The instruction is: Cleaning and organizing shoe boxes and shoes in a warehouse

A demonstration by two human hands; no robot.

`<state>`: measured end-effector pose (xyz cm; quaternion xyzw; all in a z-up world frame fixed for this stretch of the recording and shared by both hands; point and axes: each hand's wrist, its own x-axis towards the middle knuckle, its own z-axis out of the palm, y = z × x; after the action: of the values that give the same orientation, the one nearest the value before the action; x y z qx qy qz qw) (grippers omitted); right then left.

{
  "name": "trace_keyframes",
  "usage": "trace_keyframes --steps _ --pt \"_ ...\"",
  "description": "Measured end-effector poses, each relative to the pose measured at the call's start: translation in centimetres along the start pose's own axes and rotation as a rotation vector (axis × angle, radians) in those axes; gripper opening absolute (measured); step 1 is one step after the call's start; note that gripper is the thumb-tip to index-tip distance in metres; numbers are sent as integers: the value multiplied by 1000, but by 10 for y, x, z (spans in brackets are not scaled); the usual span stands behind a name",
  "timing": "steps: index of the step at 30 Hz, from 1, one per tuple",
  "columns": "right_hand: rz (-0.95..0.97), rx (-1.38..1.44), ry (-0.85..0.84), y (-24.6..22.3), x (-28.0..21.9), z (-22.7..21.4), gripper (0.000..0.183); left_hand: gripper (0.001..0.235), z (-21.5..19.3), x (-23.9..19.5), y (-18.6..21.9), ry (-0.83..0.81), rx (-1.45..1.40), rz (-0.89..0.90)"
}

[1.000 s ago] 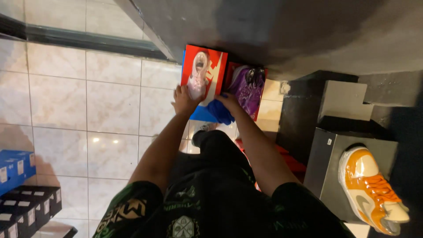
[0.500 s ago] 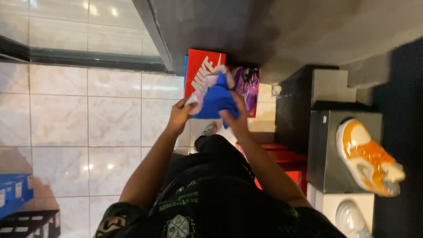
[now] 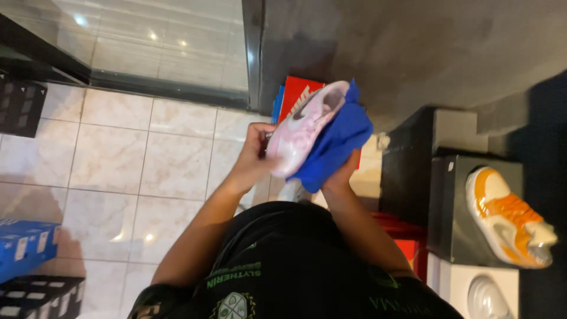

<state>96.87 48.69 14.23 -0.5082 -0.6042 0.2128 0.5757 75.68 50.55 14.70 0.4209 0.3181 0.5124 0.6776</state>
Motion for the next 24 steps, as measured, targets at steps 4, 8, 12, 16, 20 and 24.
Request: trace_keyframes --steps 4,8,12,16,20,24 --pt "-82 120 -76 -35 15 -3 83 65 26 19 18 36 -358 -105" --pt "-149 224 -135 -70 15 9 85 61 69 22 44 166 -256 -112" --pt "-250 23 -221 -34 46 -4 94 44 40 26 -35 254 -248 -179" --pt "-307 -76 -31 -25 99 -4 69 38 65 11 4 278 -191 -182" --pt "-155 -22 -112 -48 51 22 67 43 71 28 37 311 -237 -30" --pt "-396 29 -201 -56 32 33 66 44 25 33 9 247 -31 75"
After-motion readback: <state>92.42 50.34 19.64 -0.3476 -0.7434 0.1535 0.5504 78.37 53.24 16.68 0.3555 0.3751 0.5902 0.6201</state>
